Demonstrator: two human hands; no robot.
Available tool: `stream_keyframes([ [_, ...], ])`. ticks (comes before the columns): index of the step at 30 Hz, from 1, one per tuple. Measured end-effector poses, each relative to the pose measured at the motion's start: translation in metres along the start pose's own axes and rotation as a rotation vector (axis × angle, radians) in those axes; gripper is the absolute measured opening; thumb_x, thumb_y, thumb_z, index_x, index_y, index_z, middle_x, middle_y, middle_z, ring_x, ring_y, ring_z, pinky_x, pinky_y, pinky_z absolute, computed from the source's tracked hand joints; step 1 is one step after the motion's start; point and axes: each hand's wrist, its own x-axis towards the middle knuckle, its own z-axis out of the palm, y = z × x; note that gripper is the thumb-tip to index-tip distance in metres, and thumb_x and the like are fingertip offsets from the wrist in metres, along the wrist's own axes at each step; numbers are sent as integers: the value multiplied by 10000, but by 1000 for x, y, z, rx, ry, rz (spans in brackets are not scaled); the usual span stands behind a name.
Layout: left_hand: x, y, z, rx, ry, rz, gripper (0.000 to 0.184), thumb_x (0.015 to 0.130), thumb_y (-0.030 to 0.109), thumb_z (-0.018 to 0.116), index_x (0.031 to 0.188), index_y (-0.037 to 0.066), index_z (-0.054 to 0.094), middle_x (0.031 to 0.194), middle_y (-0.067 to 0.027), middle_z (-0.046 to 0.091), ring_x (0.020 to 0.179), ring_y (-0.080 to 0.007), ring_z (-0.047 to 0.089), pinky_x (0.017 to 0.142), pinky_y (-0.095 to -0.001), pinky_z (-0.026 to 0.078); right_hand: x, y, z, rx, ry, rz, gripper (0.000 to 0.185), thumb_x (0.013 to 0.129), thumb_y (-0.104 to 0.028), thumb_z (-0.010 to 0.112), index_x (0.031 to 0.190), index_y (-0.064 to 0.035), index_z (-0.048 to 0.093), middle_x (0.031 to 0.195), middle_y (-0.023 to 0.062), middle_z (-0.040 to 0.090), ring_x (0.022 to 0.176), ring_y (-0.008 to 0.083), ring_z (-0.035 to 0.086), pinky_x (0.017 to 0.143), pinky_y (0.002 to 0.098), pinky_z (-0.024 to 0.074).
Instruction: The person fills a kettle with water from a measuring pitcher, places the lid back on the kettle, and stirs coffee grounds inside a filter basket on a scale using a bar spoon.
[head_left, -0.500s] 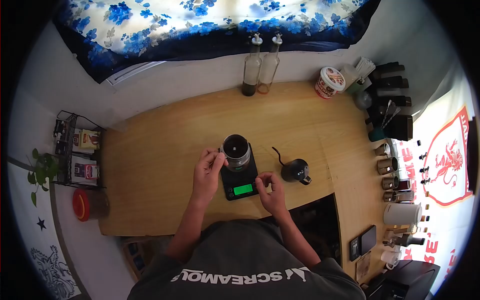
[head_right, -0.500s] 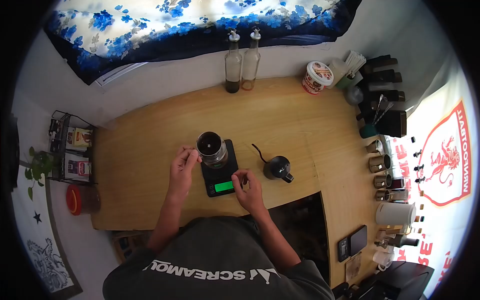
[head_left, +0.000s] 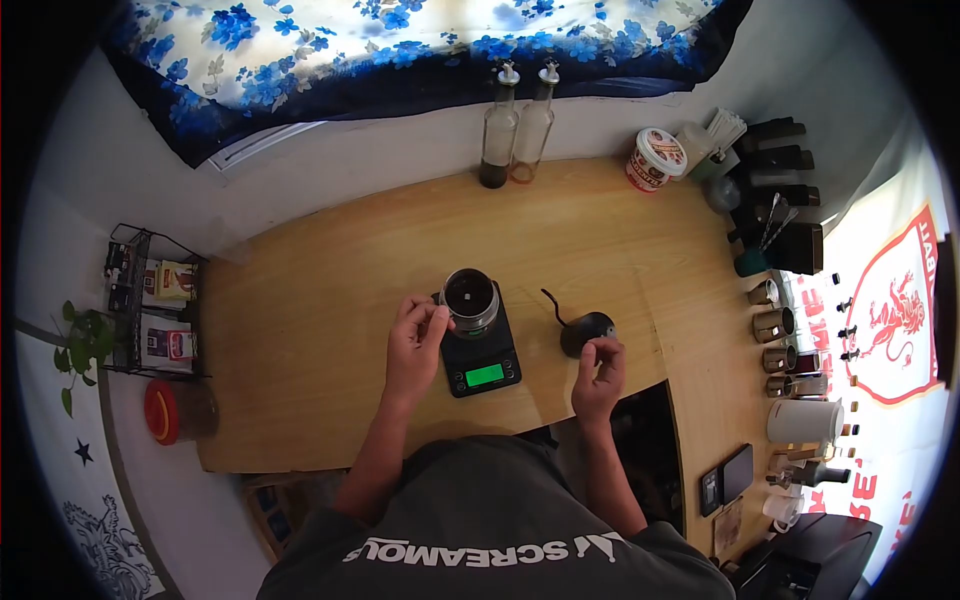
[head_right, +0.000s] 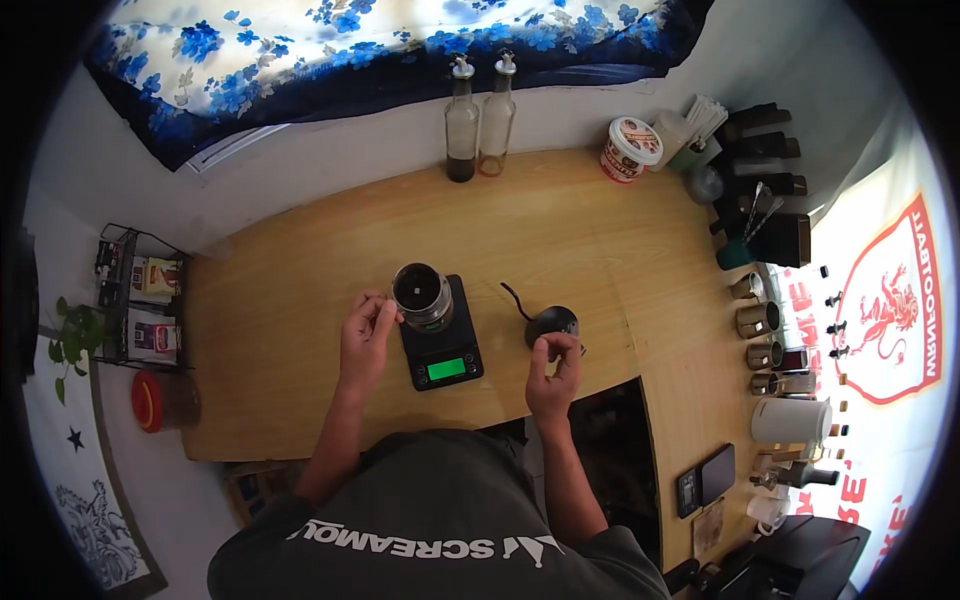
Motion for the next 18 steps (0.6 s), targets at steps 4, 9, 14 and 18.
stream_keyframes([
  [4,-3,-1,-1,-21,30,16,205,1045,208,576,953,28,615,940,8,497,799,-60,475,710,-220,391,9,2,-6,-304,227,-110,149,1016,-152,601,1076,-18,574,1021,49,583,885,157,541,814,301,431],
  [9,-11,-19,-14,-93,109,-34,216,1082,259,503,1069,57,578,866,36,487,765,-48,443,683,-209,366,10,61,-23,-370,337,38,267,1027,-267,600,1040,-1,584,945,78,587,847,178,539,767,333,428],
  [14,-27,-35,-30,-107,222,-132,291,1102,312,442,1017,65,572,821,39,467,723,-52,386,639,-223,325,-16,88,-26,-151,152,315,475,1022,-334,620,713,12,518,601,4,414,601,103,375,545,325,326],
  [18,-44,-46,-41,-95,228,-120,287,1101,309,447,998,70,568,823,37,471,718,-54,390,639,-221,327,-21,76,-13,18,173,424,493,1012,-342,642,696,-2,475,613,-11,403,615,85,352,549,303,310],
])
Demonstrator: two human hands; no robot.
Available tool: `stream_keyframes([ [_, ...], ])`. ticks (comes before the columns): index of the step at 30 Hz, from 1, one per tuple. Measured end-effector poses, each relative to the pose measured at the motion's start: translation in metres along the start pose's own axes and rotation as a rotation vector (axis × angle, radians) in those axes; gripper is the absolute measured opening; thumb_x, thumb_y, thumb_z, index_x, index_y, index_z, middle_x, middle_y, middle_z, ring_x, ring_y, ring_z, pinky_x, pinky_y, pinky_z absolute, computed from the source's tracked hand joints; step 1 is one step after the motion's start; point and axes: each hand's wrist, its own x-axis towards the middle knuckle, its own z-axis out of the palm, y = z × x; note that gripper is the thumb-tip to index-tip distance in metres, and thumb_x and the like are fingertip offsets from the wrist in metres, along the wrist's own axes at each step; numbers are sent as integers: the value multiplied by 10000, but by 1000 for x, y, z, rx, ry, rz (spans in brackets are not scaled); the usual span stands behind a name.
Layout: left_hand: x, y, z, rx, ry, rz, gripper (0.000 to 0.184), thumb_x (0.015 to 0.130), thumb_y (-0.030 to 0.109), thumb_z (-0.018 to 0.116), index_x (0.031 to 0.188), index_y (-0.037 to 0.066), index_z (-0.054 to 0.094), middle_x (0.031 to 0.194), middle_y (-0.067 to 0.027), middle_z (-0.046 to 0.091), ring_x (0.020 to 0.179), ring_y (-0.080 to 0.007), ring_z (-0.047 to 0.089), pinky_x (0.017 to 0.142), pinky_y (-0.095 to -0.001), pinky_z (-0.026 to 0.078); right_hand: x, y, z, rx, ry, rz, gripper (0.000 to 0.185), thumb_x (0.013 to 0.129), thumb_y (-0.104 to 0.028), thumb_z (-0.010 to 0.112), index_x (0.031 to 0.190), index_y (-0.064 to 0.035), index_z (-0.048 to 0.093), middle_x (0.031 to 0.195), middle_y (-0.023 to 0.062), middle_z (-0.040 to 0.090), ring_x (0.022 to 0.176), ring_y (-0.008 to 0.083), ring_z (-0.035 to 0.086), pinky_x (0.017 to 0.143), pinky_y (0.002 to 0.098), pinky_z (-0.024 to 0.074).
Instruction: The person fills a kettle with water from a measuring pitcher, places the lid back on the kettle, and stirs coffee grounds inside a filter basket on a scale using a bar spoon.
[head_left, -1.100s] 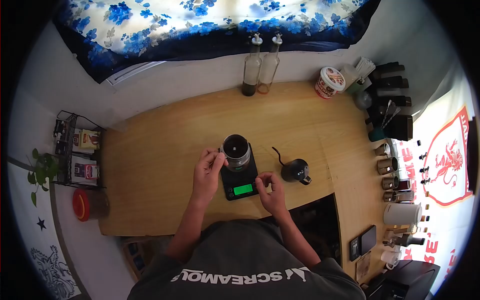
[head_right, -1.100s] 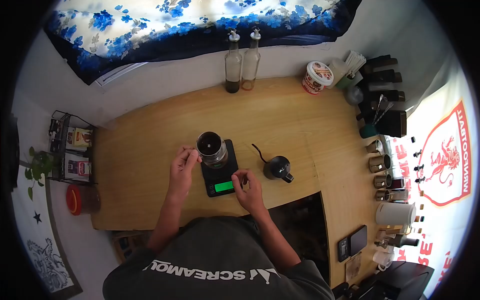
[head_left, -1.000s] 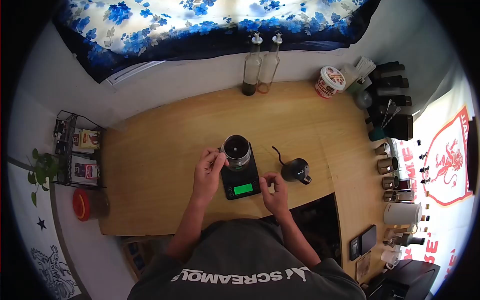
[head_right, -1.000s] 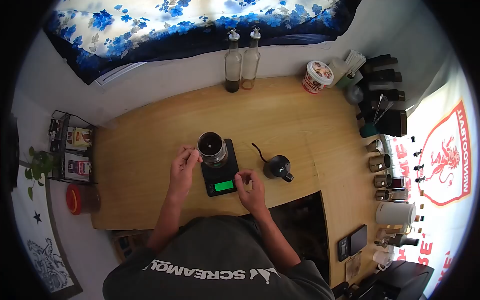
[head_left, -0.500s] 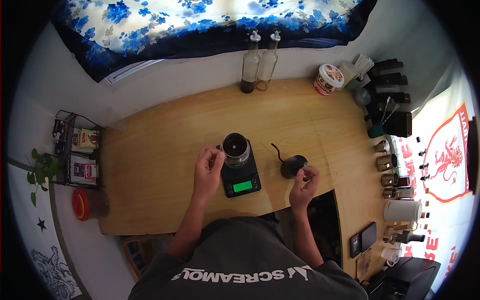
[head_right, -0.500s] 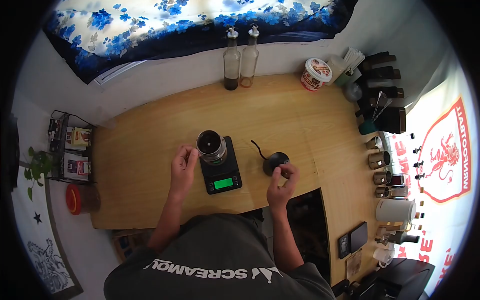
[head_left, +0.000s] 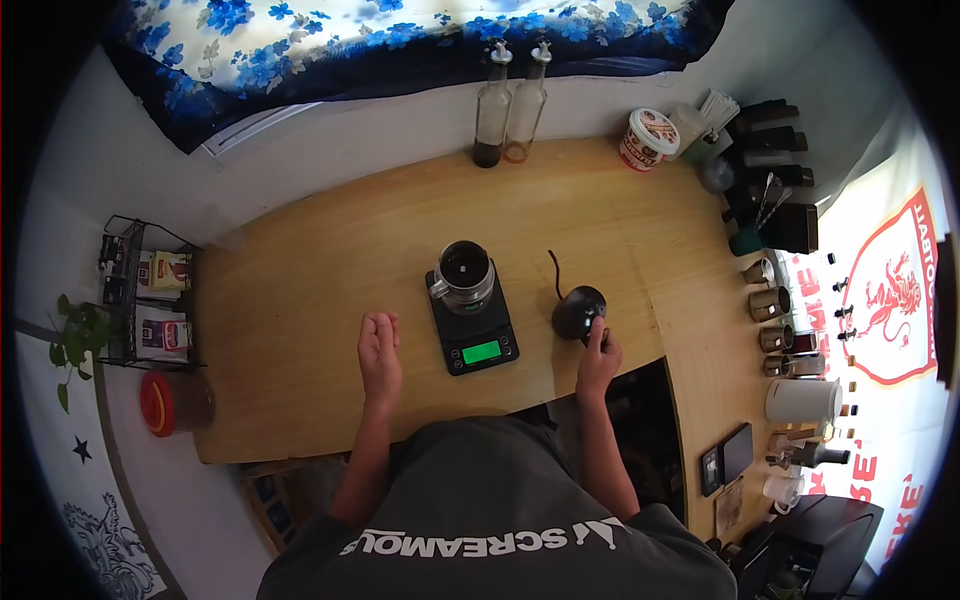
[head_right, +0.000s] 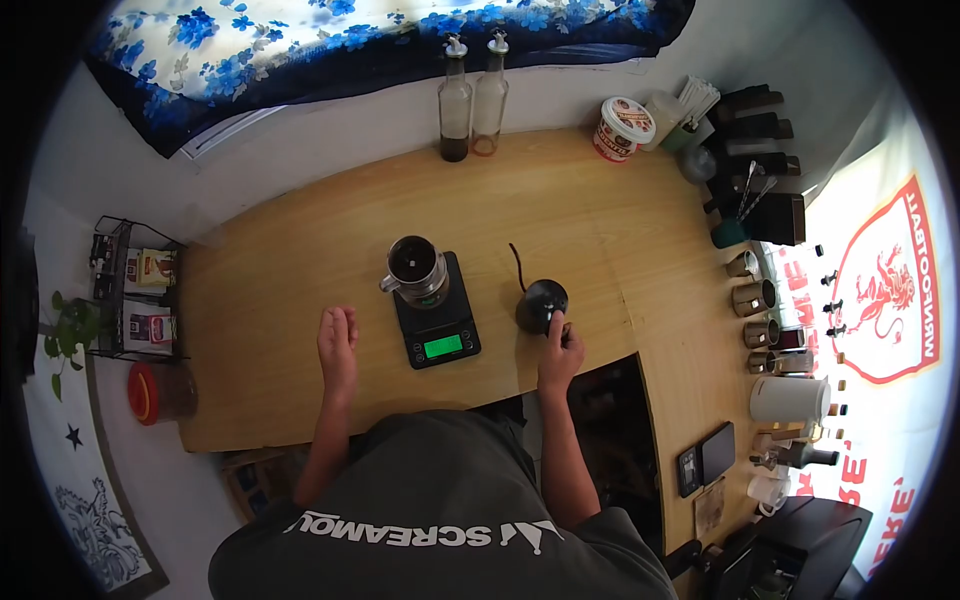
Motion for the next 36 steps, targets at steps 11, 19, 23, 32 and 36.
stream_keyframes([
  [11,-53,-15,10,76,-206,50,163,1045,139,556,920,35,565,828,21,561,743,-49,494,657,-218,395,18,-73,-31,353,250,-94,427,1034,-297,623,680,-71,548,681,-54,501,659,30,436,607,241,389],
  [19,-80,-4,72,201,-671,257,159,971,78,613,830,20,567,718,-31,570,602,-108,511,571,-270,416,-58,-56,-76,-74,94,55,490,973,-276,707,624,-43,453,607,-81,367,605,26,325,510,277,246],
  [23,-92,-2,104,204,-844,316,127,963,90,625,871,22,567,753,-52,584,632,-139,552,596,-286,448,-96,-56,-82,29,127,106,479,986,-278,688,630,-35,480,598,-68,374,604,25,342,503,278,271],
  [32,-113,11,182,340,-1098,409,181,939,153,692,840,46,585,667,-50,536,558,-149,511,525,-311,412,-124,-27,-143,32,84,-14,393,1058,-229,531,772,39,499,622,67,373,617,91,361,536,325,334],
  [36,-154,23,241,540,-1215,508,291,899,233,754,773,63,555,580,-42,453,505,-178,471,488,-336,375,-130,-26,-196,-18,95,-41,367,1059,-211,525,794,43,521,634,82,409,631,96,386,555,323,365],
])
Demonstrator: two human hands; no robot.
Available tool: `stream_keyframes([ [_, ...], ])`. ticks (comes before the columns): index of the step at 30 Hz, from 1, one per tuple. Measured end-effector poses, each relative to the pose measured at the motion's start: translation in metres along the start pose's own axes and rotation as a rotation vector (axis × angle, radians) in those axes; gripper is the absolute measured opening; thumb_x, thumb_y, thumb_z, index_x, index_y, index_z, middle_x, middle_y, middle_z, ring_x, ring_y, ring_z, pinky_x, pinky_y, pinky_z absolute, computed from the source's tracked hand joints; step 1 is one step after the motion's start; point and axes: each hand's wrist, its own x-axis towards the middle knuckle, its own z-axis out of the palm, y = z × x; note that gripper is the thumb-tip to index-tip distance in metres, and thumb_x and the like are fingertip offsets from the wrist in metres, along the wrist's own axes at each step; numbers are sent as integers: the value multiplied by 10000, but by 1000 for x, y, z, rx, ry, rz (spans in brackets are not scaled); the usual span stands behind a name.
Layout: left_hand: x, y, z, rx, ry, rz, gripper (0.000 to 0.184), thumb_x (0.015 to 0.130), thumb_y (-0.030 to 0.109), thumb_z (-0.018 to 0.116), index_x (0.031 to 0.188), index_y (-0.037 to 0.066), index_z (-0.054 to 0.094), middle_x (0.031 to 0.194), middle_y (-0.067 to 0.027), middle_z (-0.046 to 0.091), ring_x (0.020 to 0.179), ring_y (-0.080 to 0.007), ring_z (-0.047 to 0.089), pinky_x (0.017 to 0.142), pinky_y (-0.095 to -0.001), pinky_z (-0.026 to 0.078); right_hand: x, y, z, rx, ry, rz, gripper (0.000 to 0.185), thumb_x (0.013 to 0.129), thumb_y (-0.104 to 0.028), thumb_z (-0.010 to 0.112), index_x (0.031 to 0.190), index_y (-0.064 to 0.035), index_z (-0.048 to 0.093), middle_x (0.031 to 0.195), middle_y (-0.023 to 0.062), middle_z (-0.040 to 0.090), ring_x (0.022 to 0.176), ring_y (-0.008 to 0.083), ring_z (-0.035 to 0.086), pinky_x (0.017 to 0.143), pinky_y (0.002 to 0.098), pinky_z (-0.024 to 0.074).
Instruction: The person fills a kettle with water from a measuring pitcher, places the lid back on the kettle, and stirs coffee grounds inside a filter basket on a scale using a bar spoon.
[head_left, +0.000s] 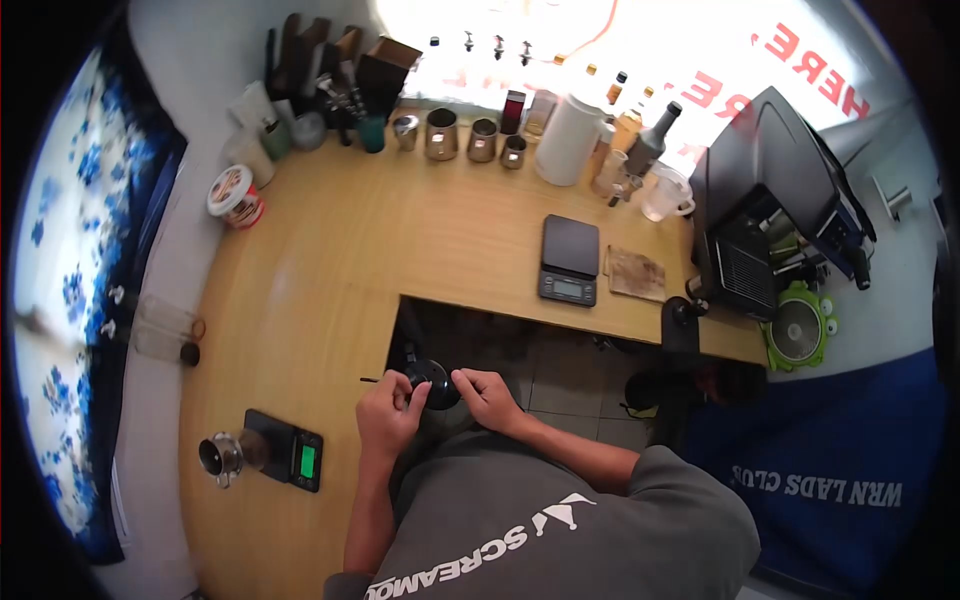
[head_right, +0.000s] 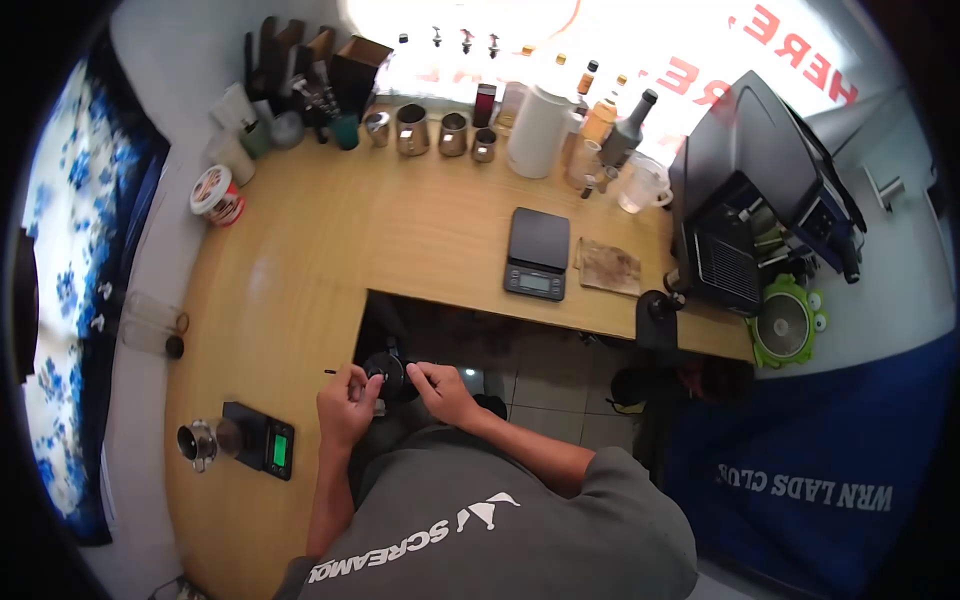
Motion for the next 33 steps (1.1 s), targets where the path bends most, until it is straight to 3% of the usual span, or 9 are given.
stream_keyframes([
  [6,61,48,84,186,-113,323,395,893,295,759,727,52,496,580,-113,515,523,-311,544,495,-401,413,11,9,-90,1,168,8,325,1049,-168,538,798,38,544,635,57,431,628,84,389,544,306,354],
  [7,70,59,95,194,-114,318,395,893,295,759,727,52,496,580,-113,515,523,-311,544,495,-401,413,15,10,-101,-6,225,-10,349,1026,-164,562,744,29,490,607,96,398,555,143,363,516,349,333],
  [11,107,94,144,235,-111,357,372,894,307,743,723,49,536,591,-105,542,533,-315,574,495,-407,430,31,17,-158,-94,294,-131,324,998,-129,594,728,9,481,628,106,376,540,173,374,518,357,330],
  [16,167,131,194,292,-102,541,306,889,293,725,759,67,565,604,-84,559,562,-302,594,517,-406,452,61,27,-217,-12,241,-153,237,1036,-164,530,874,7,502,683,95,473,602,178,451,577,338,404],
  [17,179,135,203,296,-107,541,306,889,293,725,759,67,565,604,-84,559,562,-302,594,517,-406,452,65,26,-228,-24,180,-61,209,1052,-168,488,928,0,495,717,121,521,634,188,500,614,341,438],
  [20,210,148,223,367,-221,630,286,908,322,689,831,73,572,729,-98,644,682,-319,654,613,-430,505,81,42,-247,62,184,-24,197,1058,-170,470,954,-5,491,729,137,547,638,202,523,620,357,449],
  [22,228,152,235,348,-228,666,286,911,326,686,839,71,579,736,-101,650,687,-322,657,614,-431,507,88,42,-255,21,238,-60,208,1064,-186,455,964,-7,491,735,146,554,642,227,538,633,377,456],
  [24,244,150,246,329,-212,749,307,912,340,686,832,65,575,690,-98,627,670,-308,651,574,-419,489,95,44,-260,-30,300,-65,222,1079,-170,435,913,-25,465,729,58,498,671,143,473,635,310,433],
  [33,282,136,270,312,-369,802,334,927,346,676,818,54,557,695,-122,657,618,-335,661,532,-432,501,113,54,-258,-58,462,-13,252,1073,-203,431,914,-19,495,712,111,521,647,215,522,634,358,449],
])
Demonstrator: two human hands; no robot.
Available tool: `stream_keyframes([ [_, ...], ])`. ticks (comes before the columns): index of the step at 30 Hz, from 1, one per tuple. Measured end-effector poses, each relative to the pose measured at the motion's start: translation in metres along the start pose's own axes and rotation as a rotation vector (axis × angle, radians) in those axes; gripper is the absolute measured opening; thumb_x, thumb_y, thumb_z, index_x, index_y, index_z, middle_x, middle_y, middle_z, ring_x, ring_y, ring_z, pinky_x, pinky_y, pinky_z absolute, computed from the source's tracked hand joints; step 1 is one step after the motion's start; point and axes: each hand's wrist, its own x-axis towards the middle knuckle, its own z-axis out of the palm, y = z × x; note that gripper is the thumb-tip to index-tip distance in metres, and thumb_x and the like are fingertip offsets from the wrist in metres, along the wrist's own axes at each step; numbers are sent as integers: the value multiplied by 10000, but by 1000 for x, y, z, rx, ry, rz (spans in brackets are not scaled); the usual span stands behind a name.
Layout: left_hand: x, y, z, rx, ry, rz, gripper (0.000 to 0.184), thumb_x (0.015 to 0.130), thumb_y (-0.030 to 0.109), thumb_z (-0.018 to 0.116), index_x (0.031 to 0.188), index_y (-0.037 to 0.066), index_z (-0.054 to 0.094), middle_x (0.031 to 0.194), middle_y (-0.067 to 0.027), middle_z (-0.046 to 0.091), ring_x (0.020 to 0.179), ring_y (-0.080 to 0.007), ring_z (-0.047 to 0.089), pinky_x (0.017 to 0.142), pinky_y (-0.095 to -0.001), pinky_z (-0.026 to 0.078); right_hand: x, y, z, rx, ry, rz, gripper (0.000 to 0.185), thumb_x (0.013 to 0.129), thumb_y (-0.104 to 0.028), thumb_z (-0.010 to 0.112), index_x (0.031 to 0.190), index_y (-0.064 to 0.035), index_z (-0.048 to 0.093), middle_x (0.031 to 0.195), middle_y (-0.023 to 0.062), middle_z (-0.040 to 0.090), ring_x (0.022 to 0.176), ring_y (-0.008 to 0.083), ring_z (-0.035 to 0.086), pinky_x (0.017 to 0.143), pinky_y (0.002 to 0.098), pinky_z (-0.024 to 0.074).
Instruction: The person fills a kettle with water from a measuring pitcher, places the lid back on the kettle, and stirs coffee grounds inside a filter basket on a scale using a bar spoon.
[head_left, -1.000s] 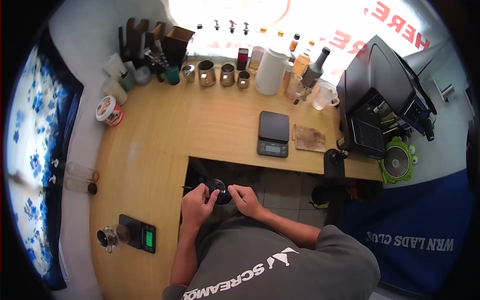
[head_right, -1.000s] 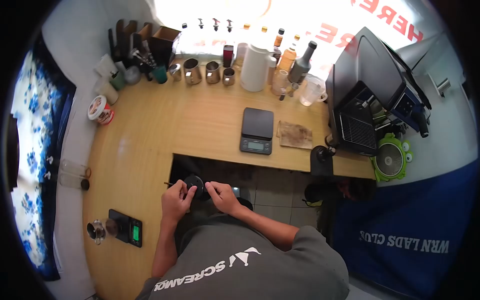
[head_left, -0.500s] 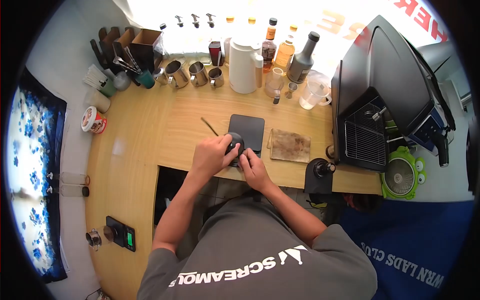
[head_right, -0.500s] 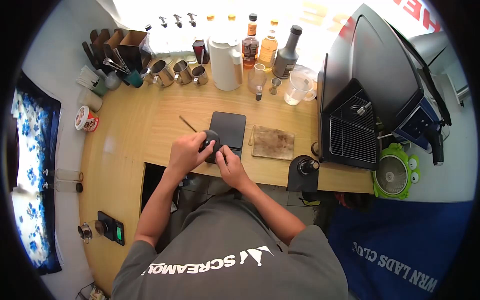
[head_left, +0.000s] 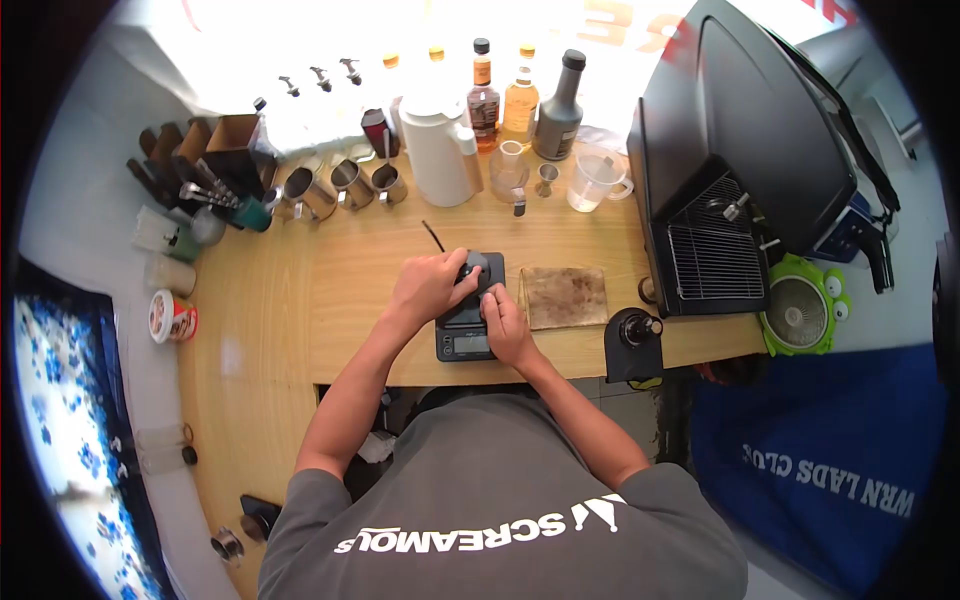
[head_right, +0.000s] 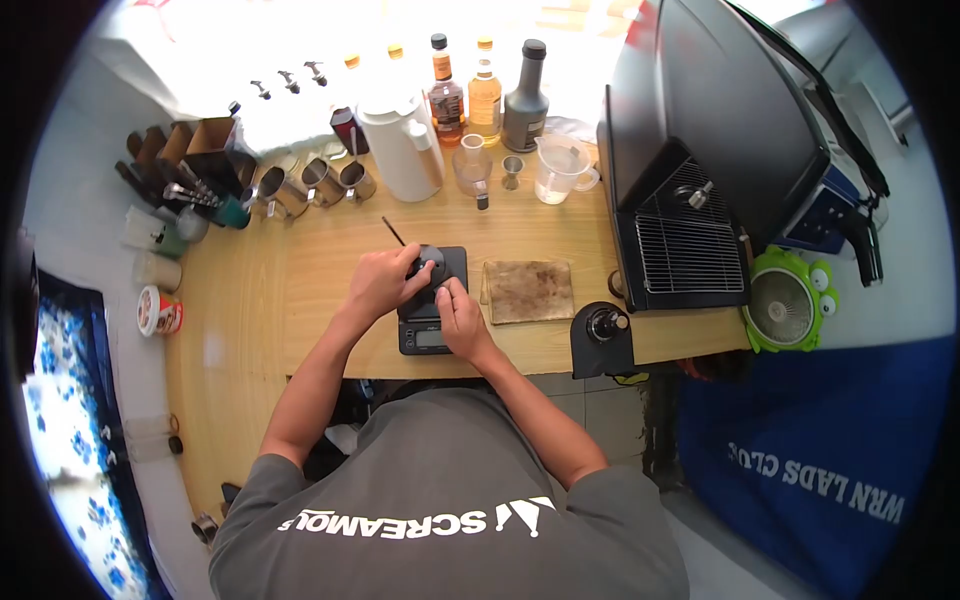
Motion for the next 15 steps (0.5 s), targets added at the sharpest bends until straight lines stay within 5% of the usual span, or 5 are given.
stream_keyframes([
  [15,4,-18,6,-112,-7,85,301,894,301,719,797,67,555,607,-107,612,541,-317,623,485,-409,470,-4,-7,17,-135,200,21,216,1040,-184,508,889,-29,503,612,163,448,519,243,489,519,396,392],
])
